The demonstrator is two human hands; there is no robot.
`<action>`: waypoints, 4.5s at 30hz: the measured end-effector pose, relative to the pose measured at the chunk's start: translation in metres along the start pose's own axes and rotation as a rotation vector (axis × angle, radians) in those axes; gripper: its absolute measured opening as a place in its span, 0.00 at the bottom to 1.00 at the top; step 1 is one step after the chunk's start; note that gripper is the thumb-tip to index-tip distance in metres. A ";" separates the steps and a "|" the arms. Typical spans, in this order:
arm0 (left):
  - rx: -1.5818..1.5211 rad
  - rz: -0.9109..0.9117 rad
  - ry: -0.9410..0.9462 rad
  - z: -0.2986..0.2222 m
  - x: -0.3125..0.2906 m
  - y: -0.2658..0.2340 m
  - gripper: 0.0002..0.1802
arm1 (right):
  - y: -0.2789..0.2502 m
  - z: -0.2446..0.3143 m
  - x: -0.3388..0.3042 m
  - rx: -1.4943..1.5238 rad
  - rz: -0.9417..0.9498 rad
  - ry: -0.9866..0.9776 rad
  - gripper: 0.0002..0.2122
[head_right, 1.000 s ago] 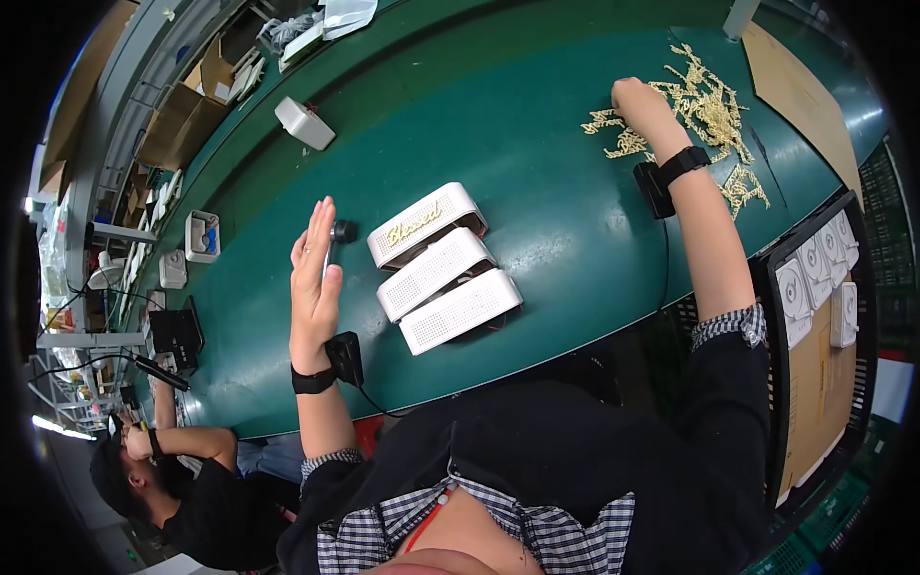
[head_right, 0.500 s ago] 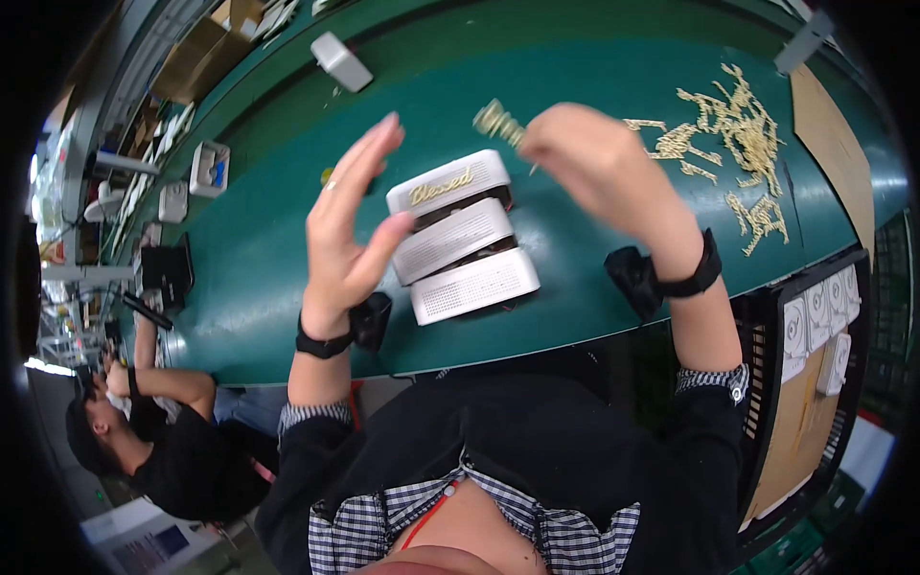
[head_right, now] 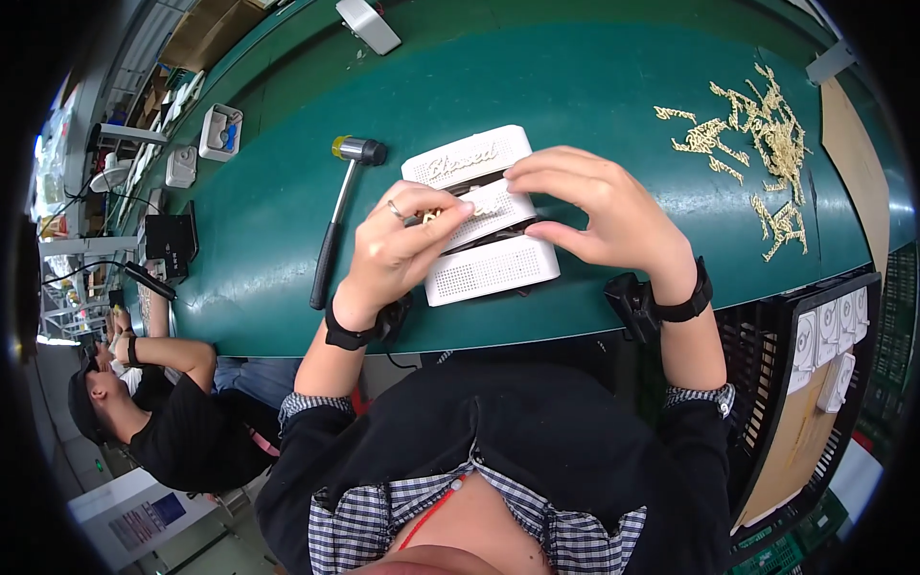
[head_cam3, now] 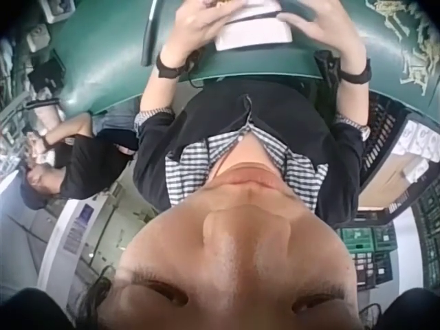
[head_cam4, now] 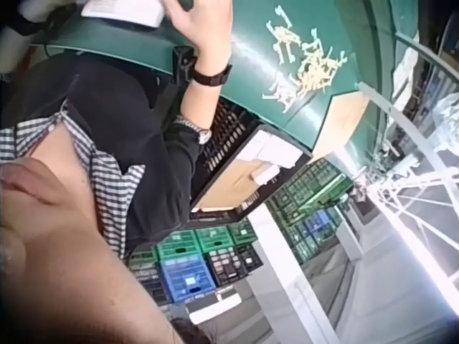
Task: The person picks up a white plastic housing, places a gold-colored logo onto it by hand, and hammers the logo into place with a mallet. They then place the finished housing into a black plastic crate and repeat the process.
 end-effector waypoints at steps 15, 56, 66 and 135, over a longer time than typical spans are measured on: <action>0.171 0.105 -0.033 -0.011 -0.005 0.006 0.16 | 0.014 -0.016 -0.011 0.074 0.064 0.081 0.12; -0.137 0.113 -0.027 -0.041 -0.009 -0.002 0.21 | 0.005 0.038 -0.022 0.107 -0.059 0.113 0.12; 0.005 0.127 0.013 -0.036 -0.024 0.007 0.20 | 0.010 0.014 -0.051 0.137 0.029 0.147 0.14; -0.330 -0.109 -1.143 0.006 -0.048 -0.080 0.16 | 0.028 -0.075 0.011 -0.004 -0.022 0.094 0.24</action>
Point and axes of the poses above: each hand's wrist, its own x-axis towards the middle knuckle, its own y-axis out of the palm, z = x × y, the point moved 4 cm from there along x, towards the middle knuckle, and after that the axes turned 7 degrees about -z, right-handed, at the moved point
